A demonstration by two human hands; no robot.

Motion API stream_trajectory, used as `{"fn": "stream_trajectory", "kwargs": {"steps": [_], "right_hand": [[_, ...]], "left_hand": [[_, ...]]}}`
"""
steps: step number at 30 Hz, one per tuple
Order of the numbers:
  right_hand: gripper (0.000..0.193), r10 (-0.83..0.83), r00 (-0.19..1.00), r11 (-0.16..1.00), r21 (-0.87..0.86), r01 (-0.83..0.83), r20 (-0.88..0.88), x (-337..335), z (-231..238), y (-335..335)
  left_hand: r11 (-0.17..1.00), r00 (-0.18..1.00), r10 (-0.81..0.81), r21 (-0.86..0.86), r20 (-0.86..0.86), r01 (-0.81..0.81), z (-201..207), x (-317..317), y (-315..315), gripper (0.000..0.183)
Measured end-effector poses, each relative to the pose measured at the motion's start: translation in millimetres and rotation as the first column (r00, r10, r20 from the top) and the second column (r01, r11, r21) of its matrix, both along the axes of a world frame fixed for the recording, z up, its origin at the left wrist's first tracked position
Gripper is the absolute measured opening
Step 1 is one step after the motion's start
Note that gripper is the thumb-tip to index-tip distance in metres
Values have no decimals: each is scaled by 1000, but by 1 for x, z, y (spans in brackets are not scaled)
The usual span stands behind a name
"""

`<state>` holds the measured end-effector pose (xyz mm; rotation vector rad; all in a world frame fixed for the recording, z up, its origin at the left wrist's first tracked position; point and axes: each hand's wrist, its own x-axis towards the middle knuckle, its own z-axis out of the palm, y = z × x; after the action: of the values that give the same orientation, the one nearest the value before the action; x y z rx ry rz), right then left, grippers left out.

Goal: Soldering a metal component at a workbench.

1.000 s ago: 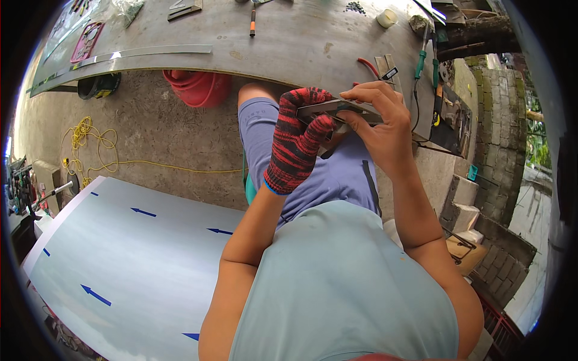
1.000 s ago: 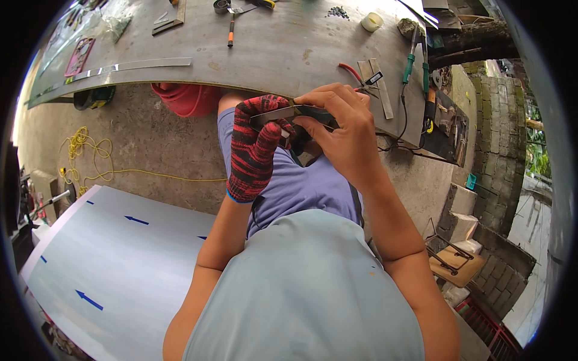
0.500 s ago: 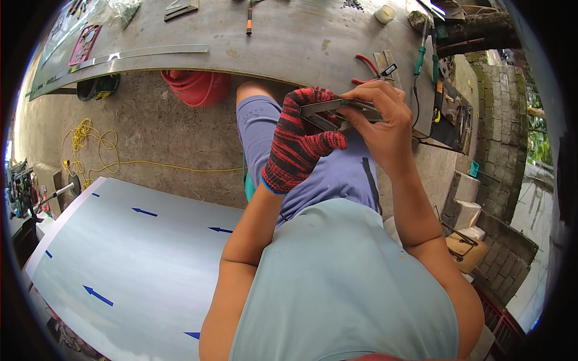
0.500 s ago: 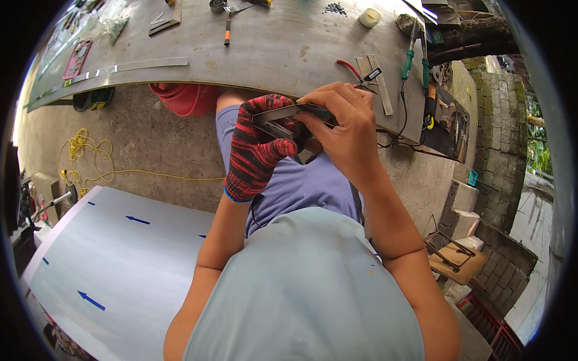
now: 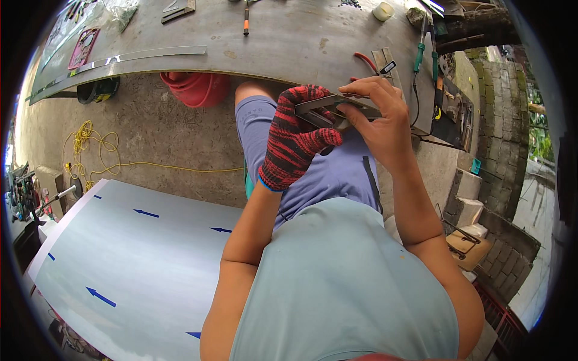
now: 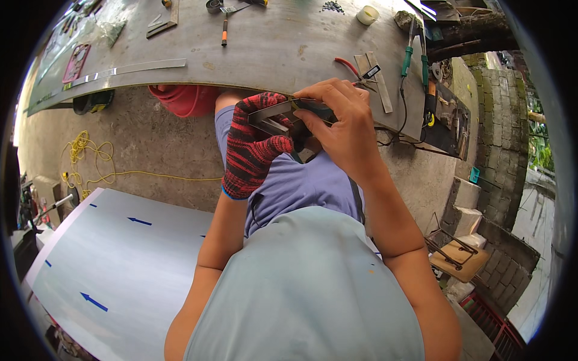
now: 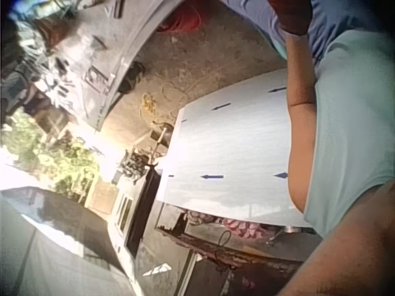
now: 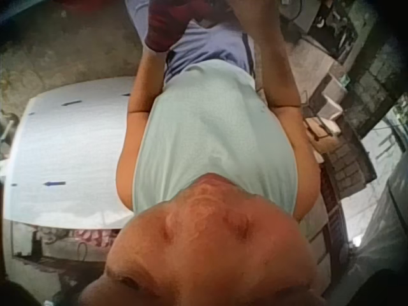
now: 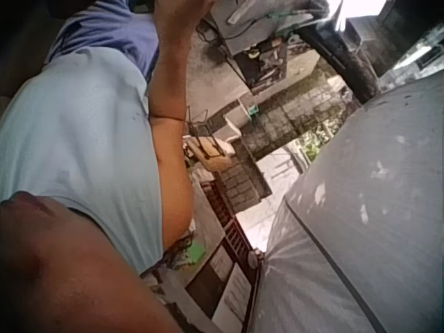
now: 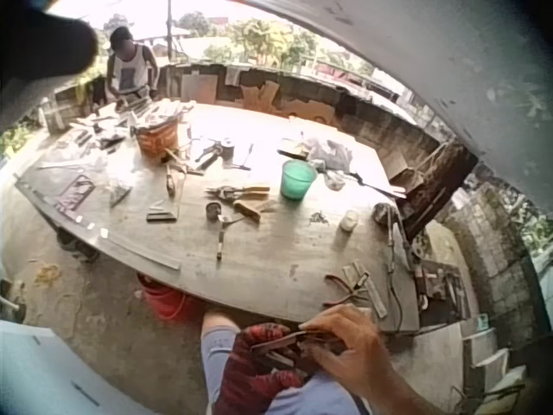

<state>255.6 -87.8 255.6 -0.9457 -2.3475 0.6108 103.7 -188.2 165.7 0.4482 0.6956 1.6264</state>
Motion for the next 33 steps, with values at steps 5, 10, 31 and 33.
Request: {"fn": "stream_trajectory", "kwargs": {"steps": [5, 10, 31, 33], "right_hand": [[26, 0, 1000, 1000, 3, 0, 11, 2, -4, 2], [27, -6, 1000, 1000, 9, 6, 26, 3, -6, 3], [14, -41, 999, 999, 1, 41, 27, 26, -42, 54], [11, -24, 1000, 1000, 16, 24, 16, 30, -42, 57]], "left_hand": [[1000, 1000, -8, 4, -8, 8, 1, 1, 1, 85], [999, 999, -28, -24, 20, 28, 1, 1, 2, 85], [987, 965, -123, -130, -234, 94, -27, 5, 45, 82], [985, 957, -139, -134, -256, 108, -25, 5, 46, 84]]}}
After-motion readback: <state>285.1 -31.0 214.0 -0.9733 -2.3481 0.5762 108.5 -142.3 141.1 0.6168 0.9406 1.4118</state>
